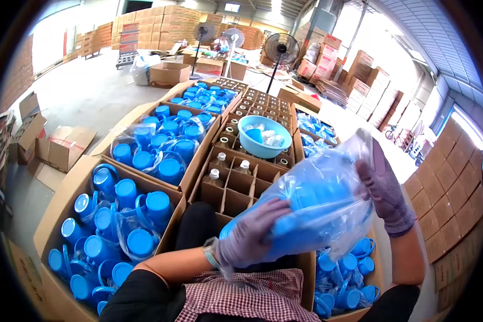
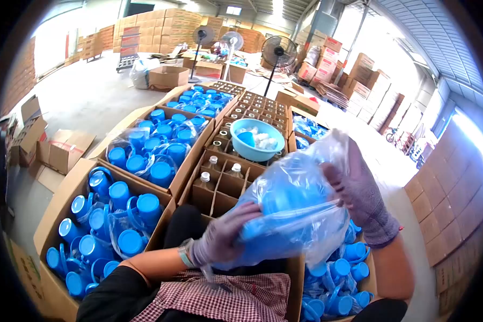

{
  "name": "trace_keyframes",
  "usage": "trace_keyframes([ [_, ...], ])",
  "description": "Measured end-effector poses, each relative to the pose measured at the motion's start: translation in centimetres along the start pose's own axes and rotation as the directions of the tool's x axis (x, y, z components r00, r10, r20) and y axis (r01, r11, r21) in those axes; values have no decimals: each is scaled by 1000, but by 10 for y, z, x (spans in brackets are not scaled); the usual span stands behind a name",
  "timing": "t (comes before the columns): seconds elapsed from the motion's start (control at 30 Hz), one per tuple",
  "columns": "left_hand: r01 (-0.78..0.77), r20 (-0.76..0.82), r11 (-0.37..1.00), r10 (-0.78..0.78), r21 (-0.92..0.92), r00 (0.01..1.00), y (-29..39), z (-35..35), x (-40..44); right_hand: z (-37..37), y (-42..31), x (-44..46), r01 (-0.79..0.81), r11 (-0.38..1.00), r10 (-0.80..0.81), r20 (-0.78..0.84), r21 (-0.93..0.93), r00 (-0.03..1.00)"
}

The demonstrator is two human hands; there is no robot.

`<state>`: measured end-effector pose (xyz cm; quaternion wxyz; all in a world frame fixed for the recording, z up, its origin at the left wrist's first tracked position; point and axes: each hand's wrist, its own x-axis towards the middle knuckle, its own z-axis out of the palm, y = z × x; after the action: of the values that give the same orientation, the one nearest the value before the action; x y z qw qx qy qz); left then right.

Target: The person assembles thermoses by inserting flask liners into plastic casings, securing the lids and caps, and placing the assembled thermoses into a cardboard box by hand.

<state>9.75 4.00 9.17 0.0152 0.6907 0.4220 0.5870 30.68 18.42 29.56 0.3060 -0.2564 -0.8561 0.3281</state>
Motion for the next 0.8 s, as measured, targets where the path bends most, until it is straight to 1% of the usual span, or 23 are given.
trace_keyframes([
  [0.03, 62, 6, 994, -62, -91, 998, -19, -6, -11, 5, 11, -2, -13, 998, 14, -16, 63, 1000],
  [0.1, 251, 42, 939, -248, -234, 968, -53, -23, -35, 7, 76, -14, -54, 943, 63, -18, 327, 998],
  [0.13, 360, 89, 835, -357, -416, 930, -69, -30, -49, 1, 139, -21, -202, 839, 149, 144, 504, 978],
  [0.17, 449, 156, 681, -448, -579, 880, -81, -34, -61, 4, 174, -41, -219, 903, 147, 214, 369, 966],
  [0.2, 458, 195, 563, -464, -688, 864, -86, -36, -64, 10, 175, -60, -335, 934, 282, 316, 126, 906],
  [0.23, 465, 209, 548, -465, -696, 860, -88, -35, -61, 16, 177, -79, -386, 912, 408, 408, -140, 817],
  [0.3, 502, 257, 510, -476, -698, 841, -92, -35, -54, 32, 181, -98, -379, 925, 357, 252, 41, 899],
  [0.33, 517, 292, 518, -456, -681, 841, -100, -31, -49, 44, 179, -102, -236, 953, 209, 152, 189, 966],
  [0.37, 544, 315, 433, -494, -719, 810, -113, -21, -52, 59, 175, -104, -70, 947, 65, 26, 314, 998],
  [0.4, 560, 338, 346, -527, -753, 780, -135, -7, -57, 72, 170, -104, 112, 907, -70, -118, 406, 991],
  [0.43, 568, 363, 255, -555, -782, 749, -163, 10, -64, 86, 162, -104, 196, 865, -187, -65, 462, 980],
  [0.47, 602, 374, 242, -595, -761, 711, -204, 30, -84, 107, 156, -102, 187, 833, -172, -78, 521, 982],
  [0.5, 621, 429, 119, -622, -774, 655, -240, 57, -109, 126, 157, -97, 178, 796, -156, -89, 579, 984],
  [0.53, 629, 487, -10, -643, -777, 591, -270, 86, -139, 137, 172, -88, 165, 842, -143, -81, 514, 986],
  [0.57, 625, 544, -137, -653, -769, 527, -283, 101, -156, 149, 192, -75, 152, 881, -133, -75, 448, 988],
  [0.6, 601, 551, -175, -648, -780, 525, -274, 98, -156, 161, 202, -65, 161, 911, -101, -173, 380, 980],
  [0.67, 545, 564, -261, -647, -797, 514, -222, 86, -158, 167, 214, -59, 99, 859, -11, -175, 502, 985],
  [0.7, 513, 566, -298, -647, -805, 511, -211, 82, -161, 172, 222, -53, 72, 825, 30, -171, 561, 985],
  [0.73, 543, 389, -47, -750, -838, 535, -212, 78, -177, 179, 254, -51, 59, 790, 57, -169, 611, 984],
  [0.77, 589, 196, 197, -821, -784, 536, -213, 74, -192, 188, 271, -51, 32, 761, 70, -130, 648, 989],
  [0.8, 562, -67, 468, -805, -682, 589, -172, 58, -182, 195, 285, -55, 2, 731, 83, -93, 682, 992],
])
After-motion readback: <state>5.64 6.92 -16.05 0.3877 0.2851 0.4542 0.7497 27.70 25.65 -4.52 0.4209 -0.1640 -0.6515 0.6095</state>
